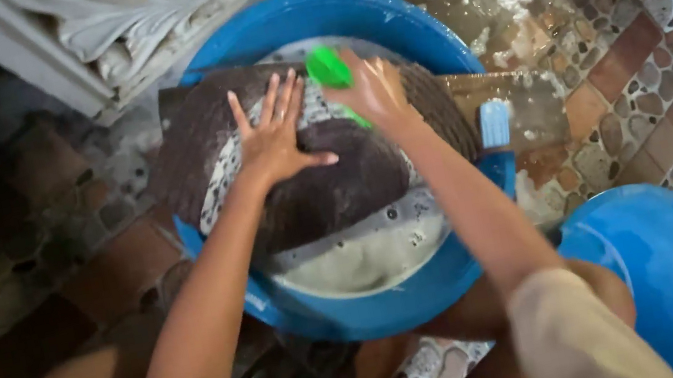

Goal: Manually scrub a circular rug in a blue basin using a brush and soap.

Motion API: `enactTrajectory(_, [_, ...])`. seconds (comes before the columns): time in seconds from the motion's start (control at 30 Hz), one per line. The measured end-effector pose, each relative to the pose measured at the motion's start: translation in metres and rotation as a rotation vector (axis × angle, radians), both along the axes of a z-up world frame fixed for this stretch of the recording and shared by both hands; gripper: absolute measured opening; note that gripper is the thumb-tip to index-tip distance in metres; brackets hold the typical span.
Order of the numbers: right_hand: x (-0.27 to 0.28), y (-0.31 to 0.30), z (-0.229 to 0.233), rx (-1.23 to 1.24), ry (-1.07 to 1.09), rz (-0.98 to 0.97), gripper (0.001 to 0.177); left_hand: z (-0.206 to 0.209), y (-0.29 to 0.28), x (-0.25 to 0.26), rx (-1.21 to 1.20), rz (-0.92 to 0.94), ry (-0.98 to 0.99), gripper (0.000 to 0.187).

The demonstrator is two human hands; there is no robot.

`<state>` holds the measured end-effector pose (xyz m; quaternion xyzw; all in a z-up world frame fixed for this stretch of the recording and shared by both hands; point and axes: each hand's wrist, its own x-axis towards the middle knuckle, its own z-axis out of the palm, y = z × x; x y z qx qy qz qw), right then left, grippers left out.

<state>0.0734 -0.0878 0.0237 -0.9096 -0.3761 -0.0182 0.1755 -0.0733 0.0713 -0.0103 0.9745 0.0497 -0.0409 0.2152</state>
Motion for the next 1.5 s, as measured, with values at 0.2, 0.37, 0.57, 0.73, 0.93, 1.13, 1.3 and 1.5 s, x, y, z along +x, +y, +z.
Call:
enactTrajectory(0.2, [-0.033,-0.09,-0.005,0.362,0.592,-0.44,0.042,-0.014,0.011,0.002,-0.066,0.014,-0.022,0.138])
enactTrajectory(0.37, [-0.123,-0.223,-0.027,0.858,0.926,-0.801,0.054,-0.046,0.041,-0.042,-0.045,0.36,-0.364,0.098])
enactTrajectory(0.57, [-0.134,-0.241,-0.073,1.095,1.0,-0.726,0.037,0.015,0.057,-0.103,-0.09,0.728,-0.204,0.097])
enactTrajectory(0.73, [-0.105,-0.239,-0.091,1.137,1.219,-0.652,0.037,0.029,0.055,-0.122,-0.2,0.926,0.038,0.101])
enactTrajectory(0.93, [-0.103,-0.228,-0.075,0.931,1.245,-0.906,0.074,0.024,0.059,-0.128,-0.292,0.866,-0.062,0.085])
enactTrajectory(1.13, [-0.106,-0.24,-0.02,1.016,0.896,-0.897,0.06,0.057,0.044,-0.138,-0.346,0.788,-0.03,0.059])
enactTrajectory(1.3, [-0.097,-0.251,0.081,0.907,0.797,-0.721,0.04,0.107,0.03,-0.165,-0.569,0.833,-0.317,0.047])
enactTrajectory(1.5, [-0.048,-0.238,0.16,0.801,0.518,-0.759,0.043,0.124,0.054,-0.173,-0.897,0.856,-0.589,0.043])
